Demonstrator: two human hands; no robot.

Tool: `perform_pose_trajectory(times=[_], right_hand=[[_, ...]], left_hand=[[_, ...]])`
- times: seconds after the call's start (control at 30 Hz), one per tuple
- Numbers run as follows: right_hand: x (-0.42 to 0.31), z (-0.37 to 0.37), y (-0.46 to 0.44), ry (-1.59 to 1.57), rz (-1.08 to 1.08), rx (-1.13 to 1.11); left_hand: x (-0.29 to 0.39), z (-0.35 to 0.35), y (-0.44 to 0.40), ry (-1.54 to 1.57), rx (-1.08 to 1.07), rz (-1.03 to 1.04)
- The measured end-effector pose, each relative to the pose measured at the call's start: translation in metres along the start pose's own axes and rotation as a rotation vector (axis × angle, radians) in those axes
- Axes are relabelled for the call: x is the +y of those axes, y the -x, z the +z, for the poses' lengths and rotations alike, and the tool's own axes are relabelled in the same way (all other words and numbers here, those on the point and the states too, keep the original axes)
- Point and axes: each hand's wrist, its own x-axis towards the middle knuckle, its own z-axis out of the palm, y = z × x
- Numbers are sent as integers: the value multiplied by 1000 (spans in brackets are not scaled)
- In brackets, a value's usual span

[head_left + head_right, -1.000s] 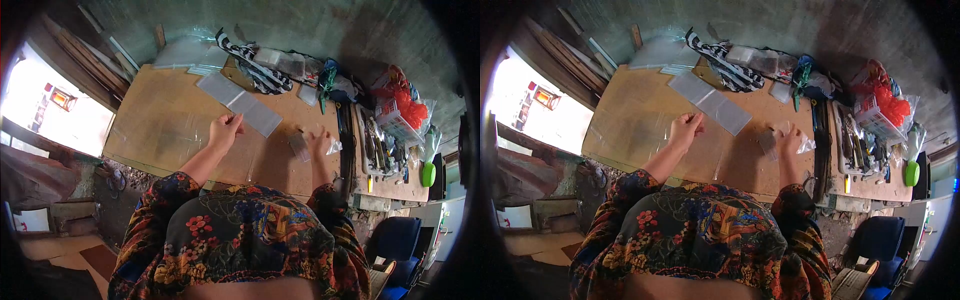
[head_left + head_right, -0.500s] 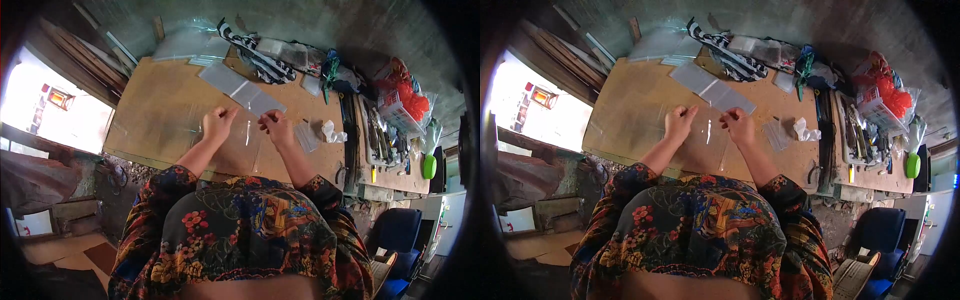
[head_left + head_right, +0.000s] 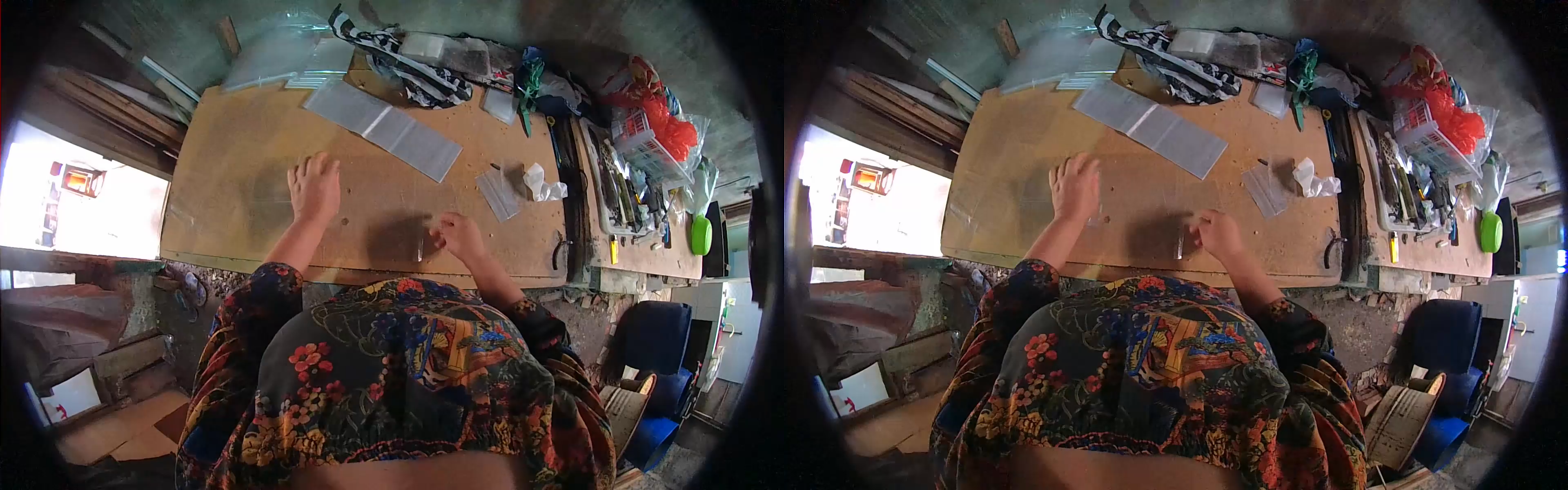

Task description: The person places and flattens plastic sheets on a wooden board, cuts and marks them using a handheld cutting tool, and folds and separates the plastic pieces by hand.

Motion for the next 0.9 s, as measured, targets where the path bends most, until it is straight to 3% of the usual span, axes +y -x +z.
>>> perform_pose_trajectory(times=[0.07,0.1,0.17,0.2,0.27,0.37,0.47,0.9], right_hand=[[3,-11,5,849,-411,215],[1,-14,5,851,-408,219],[-5,-19,-1,856,-794,247],[-6,-17,-3,853,-791,249],[-7,-7,-6,1094,-771,196],[9,1,-2,1203,-793,209],[10,6,15,1150,-788,266],[5,7,25,1160,-681,288]], left_hand=[[0,7,-2,-24,-121,145],[1,11,-1,-20,-121,147],[2,17,1,9,-327,235],[7,18,5,9,-330,238],[26,19,15,132,-256,476],[51,37,28,208,-304,512],[79,32,31,188,-413,340],[83,47,35,78,-469,336]])
